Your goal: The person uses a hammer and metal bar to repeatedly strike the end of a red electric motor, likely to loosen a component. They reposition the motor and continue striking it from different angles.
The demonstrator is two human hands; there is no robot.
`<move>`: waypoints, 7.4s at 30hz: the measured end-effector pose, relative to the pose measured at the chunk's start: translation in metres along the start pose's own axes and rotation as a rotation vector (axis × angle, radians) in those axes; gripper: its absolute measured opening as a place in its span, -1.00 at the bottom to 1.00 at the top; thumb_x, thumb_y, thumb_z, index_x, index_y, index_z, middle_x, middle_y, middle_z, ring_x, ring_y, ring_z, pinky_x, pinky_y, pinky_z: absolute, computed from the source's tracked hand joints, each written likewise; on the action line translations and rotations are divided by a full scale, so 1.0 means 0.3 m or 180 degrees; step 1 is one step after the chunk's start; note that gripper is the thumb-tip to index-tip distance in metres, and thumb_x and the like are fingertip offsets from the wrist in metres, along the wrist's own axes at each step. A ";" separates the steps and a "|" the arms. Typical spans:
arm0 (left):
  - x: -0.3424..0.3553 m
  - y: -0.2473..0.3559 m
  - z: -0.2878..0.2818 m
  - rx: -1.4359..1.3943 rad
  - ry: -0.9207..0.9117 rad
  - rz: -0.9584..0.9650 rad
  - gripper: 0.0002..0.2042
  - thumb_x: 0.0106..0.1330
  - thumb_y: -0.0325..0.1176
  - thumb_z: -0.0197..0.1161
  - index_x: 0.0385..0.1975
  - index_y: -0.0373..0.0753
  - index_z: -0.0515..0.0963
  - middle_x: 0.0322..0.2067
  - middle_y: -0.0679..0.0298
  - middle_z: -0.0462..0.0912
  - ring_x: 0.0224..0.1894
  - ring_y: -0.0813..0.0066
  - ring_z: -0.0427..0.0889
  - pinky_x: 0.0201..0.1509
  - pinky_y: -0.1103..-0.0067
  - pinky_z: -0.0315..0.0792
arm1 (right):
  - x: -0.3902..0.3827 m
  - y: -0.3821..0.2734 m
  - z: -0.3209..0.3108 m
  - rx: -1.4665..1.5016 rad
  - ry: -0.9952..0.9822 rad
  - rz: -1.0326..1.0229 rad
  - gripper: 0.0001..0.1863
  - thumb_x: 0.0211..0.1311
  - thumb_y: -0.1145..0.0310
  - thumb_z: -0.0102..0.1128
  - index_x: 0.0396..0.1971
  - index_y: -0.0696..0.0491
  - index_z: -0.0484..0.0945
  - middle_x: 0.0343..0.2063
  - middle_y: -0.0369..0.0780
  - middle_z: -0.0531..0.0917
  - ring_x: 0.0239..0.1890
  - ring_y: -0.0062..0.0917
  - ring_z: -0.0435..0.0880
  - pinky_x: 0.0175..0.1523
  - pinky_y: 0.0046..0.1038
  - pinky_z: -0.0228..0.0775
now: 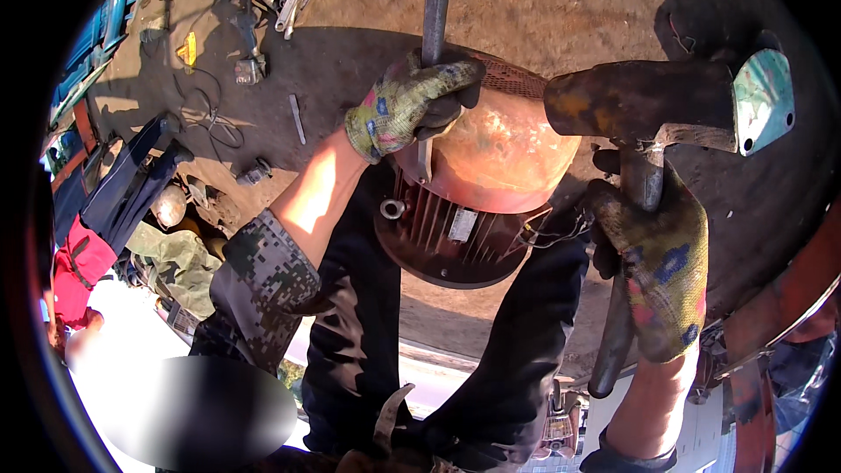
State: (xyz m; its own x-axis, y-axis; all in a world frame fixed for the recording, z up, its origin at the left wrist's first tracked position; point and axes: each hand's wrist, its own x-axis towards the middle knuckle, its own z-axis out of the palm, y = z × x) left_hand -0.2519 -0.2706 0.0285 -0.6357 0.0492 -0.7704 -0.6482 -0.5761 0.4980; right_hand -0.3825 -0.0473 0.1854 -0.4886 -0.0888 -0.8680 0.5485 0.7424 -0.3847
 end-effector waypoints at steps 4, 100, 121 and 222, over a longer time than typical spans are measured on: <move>-0.044 -0.013 -0.014 0.0120 -0.0063 0.0221 -0.80 0.52 -0.29 0.30 -0.32 -0.29 0.63 -0.58 0.40 0.54 -0.68 0.79 0.29 -0.63 0.69 0.15 | -0.015 0.011 0.012 -0.0090 -0.0063 0.0199 -0.67 0.29 0.33 0.43 -0.04 0.16 0.61 -0.58 -0.36 0.55 -0.66 -0.70 0.45 -0.57 -0.57 0.24; -0.247 -0.411 -0.356 -0.4038 0.1788 0.1178 -0.67 0.60 -0.13 0.20 -0.39 -0.22 0.52 -0.65 0.51 0.24 -0.68 0.65 0.23 -0.61 0.61 0.12 | -0.075 -0.599 0.921 -0.3554 -0.0907 0.0221 -0.66 0.25 0.41 0.35 0.02 0.15 0.65 -0.57 -0.30 0.63 -0.65 -0.68 0.58 -0.56 -0.58 0.40; -0.260 -0.373 -0.318 -0.4106 0.1789 0.1035 -0.73 0.52 -0.26 0.34 -0.43 -0.27 0.62 -0.71 0.49 0.43 -0.75 0.75 0.31 -0.71 0.64 0.10 | -0.041 -0.700 1.216 -0.4269 -0.1393 -0.0269 -0.63 0.27 0.29 0.40 -0.02 0.18 0.62 -0.51 -0.22 0.69 -0.61 -0.60 0.65 -0.49 -0.49 0.55; -0.229 -0.799 0.171 0.1692 0.4126 0.1944 -0.57 0.58 -0.16 0.24 0.30 -0.27 0.58 0.17 0.18 0.68 0.17 0.51 0.61 0.32 0.54 0.43 | 1.091 1.541 -0.210 -0.1752 -0.2492 0.0181 -0.65 0.22 0.31 0.45 -0.05 0.14 0.64 -0.44 -0.23 0.73 -0.52 -0.55 0.70 -0.44 -0.41 0.56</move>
State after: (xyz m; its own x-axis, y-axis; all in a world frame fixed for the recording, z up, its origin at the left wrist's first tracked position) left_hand -0.0745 -0.0941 -0.0176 -0.2430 -0.9677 -0.0667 -0.6814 0.1214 0.7217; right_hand -0.3315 0.3088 -0.2567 0.2304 -0.3136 -0.9212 0.0642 0.9495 -0.3072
